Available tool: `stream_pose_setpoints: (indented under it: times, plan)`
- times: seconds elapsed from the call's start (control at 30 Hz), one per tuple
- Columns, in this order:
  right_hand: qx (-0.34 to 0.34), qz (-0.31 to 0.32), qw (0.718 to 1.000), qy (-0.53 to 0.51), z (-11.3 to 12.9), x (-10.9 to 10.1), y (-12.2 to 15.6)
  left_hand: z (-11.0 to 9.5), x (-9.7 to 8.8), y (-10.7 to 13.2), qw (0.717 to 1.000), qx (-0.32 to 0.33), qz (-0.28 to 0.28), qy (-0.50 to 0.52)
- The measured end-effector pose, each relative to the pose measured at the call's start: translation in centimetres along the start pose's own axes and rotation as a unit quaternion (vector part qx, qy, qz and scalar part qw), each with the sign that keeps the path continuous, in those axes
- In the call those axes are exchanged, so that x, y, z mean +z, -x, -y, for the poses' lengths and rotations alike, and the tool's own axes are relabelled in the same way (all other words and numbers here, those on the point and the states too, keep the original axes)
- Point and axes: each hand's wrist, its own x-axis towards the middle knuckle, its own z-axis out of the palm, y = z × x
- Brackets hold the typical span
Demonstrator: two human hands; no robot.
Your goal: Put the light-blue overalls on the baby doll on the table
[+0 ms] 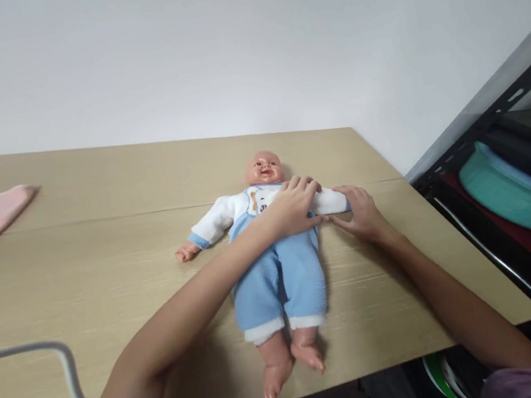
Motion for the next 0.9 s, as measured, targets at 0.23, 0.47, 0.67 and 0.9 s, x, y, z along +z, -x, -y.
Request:
stream_pose_setpoints:
  times: [0.23,0.47,0.67,0.9]
  plan:
    - [0.029,-0.072,0.997,0.011,1.2,-1.8,0.1,-1.6,1.4,-2.5,0.991,-0.077,0.063,-0.091]
    - [0.057,-0.235,0.960,-0.141,5.7,-1.5,0.4,0.1,1.7,-1.8,0.991,-0.117,-0.051,-0.034]
    - [0.162,-0.029,0.921,-0.352,6.9,2.0,0.7,2.2,0.9,-1.0,0.973,-0.130,-0.159,0.102]
    - [0.168,0.104,0.831,-0.520,10.3,4.3,-0.4,3.7,0.7,0.1,0.897,-0.147,-0.308,0.280]
